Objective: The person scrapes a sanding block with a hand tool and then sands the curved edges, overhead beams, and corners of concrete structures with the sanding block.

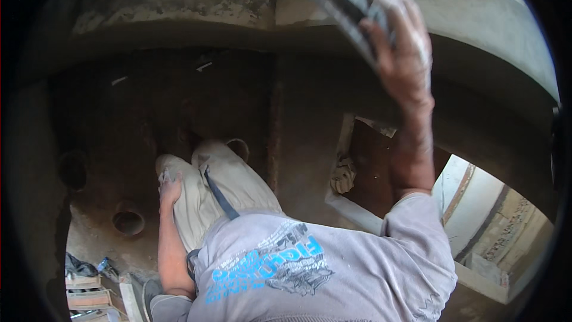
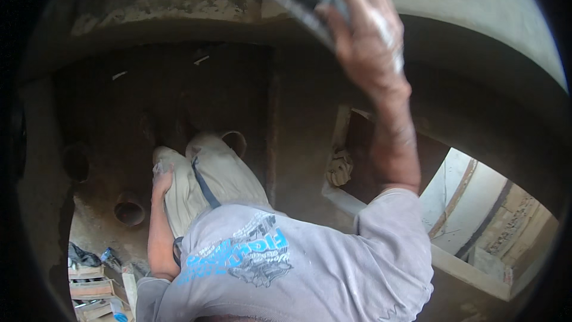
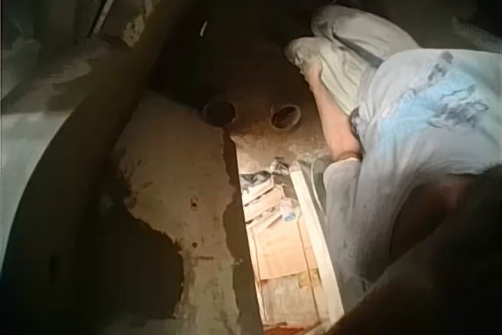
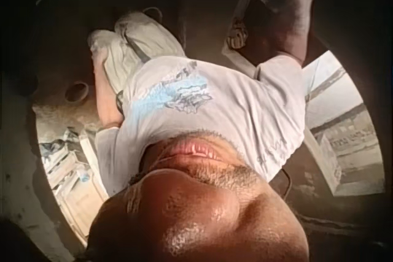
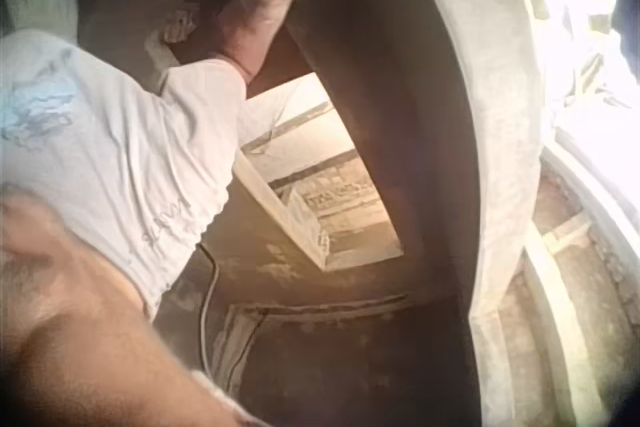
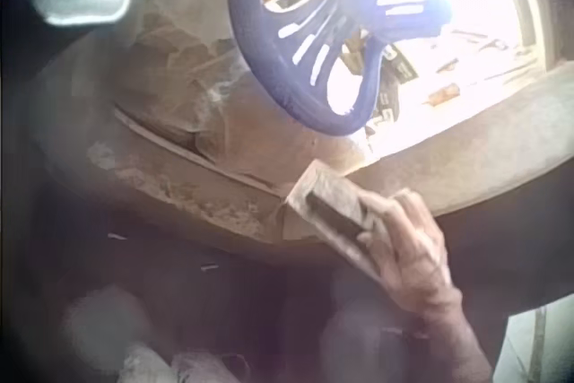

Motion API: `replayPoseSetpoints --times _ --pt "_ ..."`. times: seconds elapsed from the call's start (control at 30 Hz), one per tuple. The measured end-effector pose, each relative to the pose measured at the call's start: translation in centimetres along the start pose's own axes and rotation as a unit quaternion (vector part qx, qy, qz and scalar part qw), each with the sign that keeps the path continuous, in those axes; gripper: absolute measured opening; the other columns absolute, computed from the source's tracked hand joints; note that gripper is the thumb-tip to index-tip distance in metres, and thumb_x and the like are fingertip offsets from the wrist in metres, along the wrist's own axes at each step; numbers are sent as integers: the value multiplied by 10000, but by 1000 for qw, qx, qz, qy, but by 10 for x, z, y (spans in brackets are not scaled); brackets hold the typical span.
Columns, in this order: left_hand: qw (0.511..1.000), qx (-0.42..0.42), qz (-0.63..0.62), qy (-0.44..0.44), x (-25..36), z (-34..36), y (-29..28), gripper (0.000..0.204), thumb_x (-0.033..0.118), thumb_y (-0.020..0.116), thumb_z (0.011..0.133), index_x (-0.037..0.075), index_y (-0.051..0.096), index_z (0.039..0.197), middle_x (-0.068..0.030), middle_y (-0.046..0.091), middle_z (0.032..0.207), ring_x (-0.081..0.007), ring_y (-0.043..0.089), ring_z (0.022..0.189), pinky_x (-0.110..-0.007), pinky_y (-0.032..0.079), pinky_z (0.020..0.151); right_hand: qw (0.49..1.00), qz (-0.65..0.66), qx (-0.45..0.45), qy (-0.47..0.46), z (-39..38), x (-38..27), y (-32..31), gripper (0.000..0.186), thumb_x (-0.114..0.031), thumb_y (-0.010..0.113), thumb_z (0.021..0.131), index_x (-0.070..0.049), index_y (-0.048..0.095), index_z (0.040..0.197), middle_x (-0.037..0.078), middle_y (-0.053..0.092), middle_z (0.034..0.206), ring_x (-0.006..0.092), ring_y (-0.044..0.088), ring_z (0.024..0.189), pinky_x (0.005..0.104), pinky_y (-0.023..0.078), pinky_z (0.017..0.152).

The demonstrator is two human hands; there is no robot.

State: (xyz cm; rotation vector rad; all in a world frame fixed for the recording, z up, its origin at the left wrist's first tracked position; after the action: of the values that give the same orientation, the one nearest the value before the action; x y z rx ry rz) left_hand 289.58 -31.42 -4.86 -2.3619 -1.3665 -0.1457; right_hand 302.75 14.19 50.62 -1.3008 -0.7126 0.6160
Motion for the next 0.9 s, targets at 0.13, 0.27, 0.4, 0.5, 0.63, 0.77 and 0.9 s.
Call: replayPoseSetpoints --times 0.13,0.27,0.4,0.5,0.63,0.77,0.9 --pt "986 -117 66 -100 7 2 30 893 644 489 901 103 220 1559 -279 286 1547 -431 359 1398 -518 333 1127 968 -187 -154 -60 57 -21 43 339 -106 553 886 -105 599 1222 159 627 981 322 576 946 427 452 890" --pt "979 -98 146 -100 -26 30 60 899 597 602 860 105 278 1539 -295 412 1464 -421 441 1343 -515 428 1048 908 -270 -279 -158 43 -1 115 451 -140 611 887 -247 569 1323 58 562 1031 259 553 1033 388 485 897" --pt "982 -53 156 -88 -8 46 68 789 532 681 838 57 462 1429 -228 538 1370 -392 574 1204 -474 502 952 840 -361 -323 -245 21 8 147 464 -175 579 918 -257 538 1373 34 550 1098 234 539 1064 392 483 909" --pt "976 -7 197 -87 3 52 69 709 536 677 843 61 547 1354 -198 570 1326 -366 628 1115 -454 515 919 845 -373 -330 -193 30 21 144 475 -171 578 916 -254 531 1382 35 557 1078 238 540 1052 392 476 910" --pt "975 -42 193 -104 -12 57 86 646 497 686 847 76 574 1324 -213 573 1297 -365 641 1087 -455 524 899 837 -378 -335 -210 39 5 140 498 -172 593 900 -264 532 1386 29 560 1016 238 540 1003 390 465 895" --pt "978 79 183 -58 18 45 68 589 441 694 848 71 576 1290 -231 550 1267 -364 660 1031 -456 546 836 805 -372 -381 -263 23 4 146 534 -143 606 879 -319 547 1379 21 541 978 223 539 989 370 463 889" --pt "979 99 175 -46 16 50 79 571 428 694 851 72 568 1279 -254 527 1259 -366 680 957 -447 559 784 801 -378 -386 -260 11 25 145 520 -109 684 842 -305 596 1316 19 600 1128 230 577 1076 352 493 932"
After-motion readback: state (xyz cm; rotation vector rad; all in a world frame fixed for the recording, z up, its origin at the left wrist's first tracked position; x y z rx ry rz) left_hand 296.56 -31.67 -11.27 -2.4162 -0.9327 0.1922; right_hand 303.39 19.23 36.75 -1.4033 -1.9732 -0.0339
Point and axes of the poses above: each hand's wrist, its own z-axis towards the middle knuckle, its own y-axis out of the palm, x = y × z, the point moved 10 cm from there along z, towards the middle knuckle
